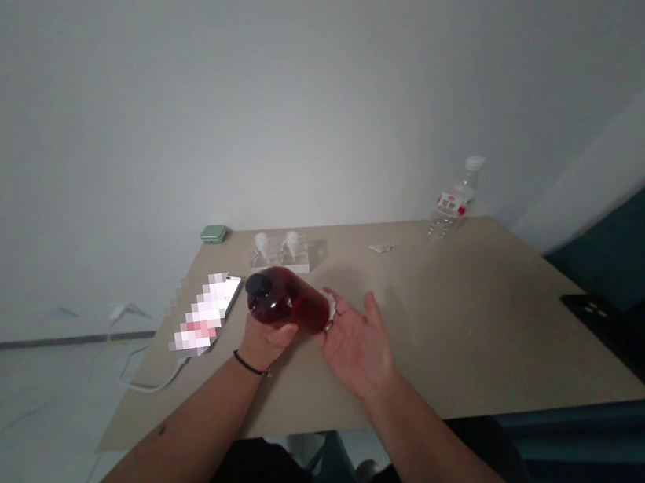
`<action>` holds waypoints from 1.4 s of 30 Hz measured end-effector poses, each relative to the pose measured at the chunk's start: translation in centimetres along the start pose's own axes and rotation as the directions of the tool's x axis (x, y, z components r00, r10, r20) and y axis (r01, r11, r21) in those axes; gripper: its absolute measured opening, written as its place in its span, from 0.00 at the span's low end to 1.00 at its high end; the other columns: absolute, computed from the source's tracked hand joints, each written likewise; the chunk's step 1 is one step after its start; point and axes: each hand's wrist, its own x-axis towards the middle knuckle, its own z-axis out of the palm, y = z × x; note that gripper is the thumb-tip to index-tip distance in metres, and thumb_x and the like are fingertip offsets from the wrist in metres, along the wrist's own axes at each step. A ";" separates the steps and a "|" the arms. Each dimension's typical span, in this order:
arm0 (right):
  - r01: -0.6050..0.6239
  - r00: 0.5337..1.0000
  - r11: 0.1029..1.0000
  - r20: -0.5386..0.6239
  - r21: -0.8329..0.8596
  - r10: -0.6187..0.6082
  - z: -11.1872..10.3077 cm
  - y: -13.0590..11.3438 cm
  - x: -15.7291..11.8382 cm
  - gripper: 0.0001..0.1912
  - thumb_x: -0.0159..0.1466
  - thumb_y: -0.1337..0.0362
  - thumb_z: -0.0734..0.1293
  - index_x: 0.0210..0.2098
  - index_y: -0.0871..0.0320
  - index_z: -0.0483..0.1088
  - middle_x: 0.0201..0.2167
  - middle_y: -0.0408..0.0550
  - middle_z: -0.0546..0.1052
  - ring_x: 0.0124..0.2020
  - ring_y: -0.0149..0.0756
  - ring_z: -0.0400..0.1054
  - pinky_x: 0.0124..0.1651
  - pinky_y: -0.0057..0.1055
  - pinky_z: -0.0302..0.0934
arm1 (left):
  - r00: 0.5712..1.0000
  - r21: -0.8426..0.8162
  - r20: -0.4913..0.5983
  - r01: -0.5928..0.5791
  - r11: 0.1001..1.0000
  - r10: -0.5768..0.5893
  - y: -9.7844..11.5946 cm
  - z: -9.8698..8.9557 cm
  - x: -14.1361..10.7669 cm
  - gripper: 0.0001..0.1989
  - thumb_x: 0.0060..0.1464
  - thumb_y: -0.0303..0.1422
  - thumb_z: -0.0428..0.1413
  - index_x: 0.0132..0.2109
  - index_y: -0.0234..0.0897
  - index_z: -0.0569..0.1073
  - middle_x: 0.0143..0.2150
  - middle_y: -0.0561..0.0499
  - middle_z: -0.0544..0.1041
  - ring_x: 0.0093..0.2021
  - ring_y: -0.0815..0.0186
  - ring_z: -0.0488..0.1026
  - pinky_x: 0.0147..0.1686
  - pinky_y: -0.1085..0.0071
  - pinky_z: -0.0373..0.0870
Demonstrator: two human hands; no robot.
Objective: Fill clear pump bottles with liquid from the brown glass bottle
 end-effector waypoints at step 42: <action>0.495 0.765 0.207 0.311 -0.844 -0.564 0.7 -7.7 7.8 0.49 0.47 0.56 0.78 0.65 0.47 0.58 0.53 0.53 0.70 0.44 0.44 0.72 0.51 0.48 0.71 | 0.902 -0.200 0.056 0.431 0.880 -0.429 0.2 2.3 0.9 0.40 0.55 0.46 0.63 0.65 0.41 0.52 0.63 0.35 0.66 0.64 0.51 0.67 0.61 0.51 0.65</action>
